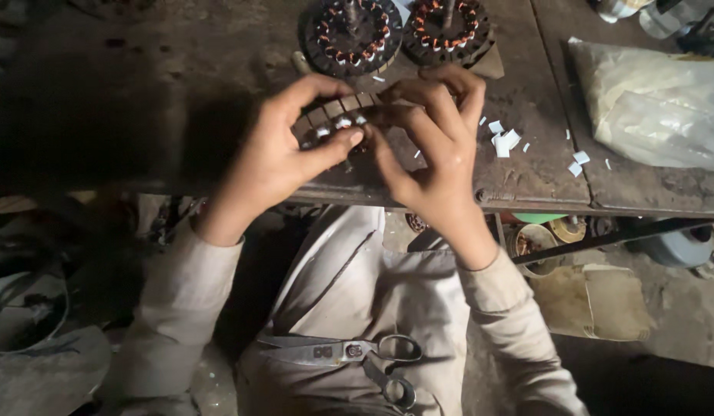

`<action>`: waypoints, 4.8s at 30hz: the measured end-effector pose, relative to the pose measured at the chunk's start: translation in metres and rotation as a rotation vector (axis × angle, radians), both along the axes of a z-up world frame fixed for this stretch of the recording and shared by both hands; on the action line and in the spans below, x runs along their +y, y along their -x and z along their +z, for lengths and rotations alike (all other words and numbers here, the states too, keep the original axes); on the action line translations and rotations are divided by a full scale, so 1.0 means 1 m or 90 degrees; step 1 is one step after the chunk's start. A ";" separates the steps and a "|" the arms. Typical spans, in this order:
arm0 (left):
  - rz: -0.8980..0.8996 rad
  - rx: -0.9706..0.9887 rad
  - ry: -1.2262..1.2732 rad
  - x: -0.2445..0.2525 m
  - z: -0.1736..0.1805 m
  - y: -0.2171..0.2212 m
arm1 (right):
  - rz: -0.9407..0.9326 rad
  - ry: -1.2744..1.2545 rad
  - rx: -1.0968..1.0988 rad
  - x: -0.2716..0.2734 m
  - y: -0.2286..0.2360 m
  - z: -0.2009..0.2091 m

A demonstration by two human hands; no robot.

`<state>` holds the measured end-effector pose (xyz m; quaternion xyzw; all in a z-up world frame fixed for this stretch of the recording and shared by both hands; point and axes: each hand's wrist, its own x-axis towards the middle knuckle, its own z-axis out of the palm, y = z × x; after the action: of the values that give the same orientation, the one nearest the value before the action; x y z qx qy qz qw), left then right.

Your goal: The person cuts small white paper pieces with scissors and inserts them into the slots of a circular copper-wound stator core. They repeat this process for multiple cores, placing finished units on the table.

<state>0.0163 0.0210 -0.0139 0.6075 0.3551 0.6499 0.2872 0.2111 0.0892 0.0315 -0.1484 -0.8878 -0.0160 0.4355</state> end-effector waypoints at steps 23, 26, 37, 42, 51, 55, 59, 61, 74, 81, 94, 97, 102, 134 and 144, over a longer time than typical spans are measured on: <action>0.035 0.023 0.030 -0.003 -0.001 0.004 | 0.009 0.111 0.116 -0.003 0.010 -0.023; 0.004 -0.035 0.101 -0.002 -0.003 0.009 | 0.007 0.144 0.176 -0.007 0.016 -0.040; 0.421 0.253 -0.260 -0.002 -0.028 -0.003 | 0.037 0.146 0.246 0.005 0.038 -0.070; 0.488 0.267 -0.247 0.005 -0.033 0.000 | 0.045 0.192 0.233 0.016 0.048 -0.074; 0.503 0.258 -0.164 0.016 -0.029 0.010 | 0.086 0.271 0.166 0.033 0.057 -0.066; 0.497 0.269 -0.175 0.014 -0.030 0.011 | 0.089 0.271 0.156 0.033 0.057 -0.067; 0.504 0.275 -0.155 0.011 -0.033 0.008 | 0.094 0.271 0.155 0.033 0.056 -0.069; 0.511 0.270 -0.153 0.012 -0.034 0.007 | 0.091 0.252 0.157 0.032 0.056 -0.070; 0.499 0.303 -0.162 0.013 -0.030 0.013 | 0.081 0.182 0.157 0.029 0.057 -0.069; 0.527 0.480 -0.168 -0.006 -0.002 0.029 | 0.105 0.303 0.209 0.029 0.056 -0.071; 0.091 0.066 0.075 0.028 0.012 0.052 | 0.139 0.324 0.268 0.031 0.055 -0.080; 0.122 0.145 0.016 0.014 0.011 0.049 | 0.147 0.259 0.256 0.028 0.049 -0.079; 0.188 0.158 -0.039 0.000 0.003 0.043 | 0.158 0.262 0.241 0.024 0.051 -0.078; 0.107 0.042 0.088 -0.030 0.015 0.016 | 0.301 0.518 0.117 0.044 0.033 -0.089; 0.458 0.316 -0.161 -0.031 -0.026 -0.003 | 0.295 0.325 0.197 0.020 0.034 -0.096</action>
<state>0.0194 -0.0105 -0.0396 0.6130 0.5195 0.5816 -0.1271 0.1775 0.1095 -0.0640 -0.0477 -0.7970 0.3273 0.5054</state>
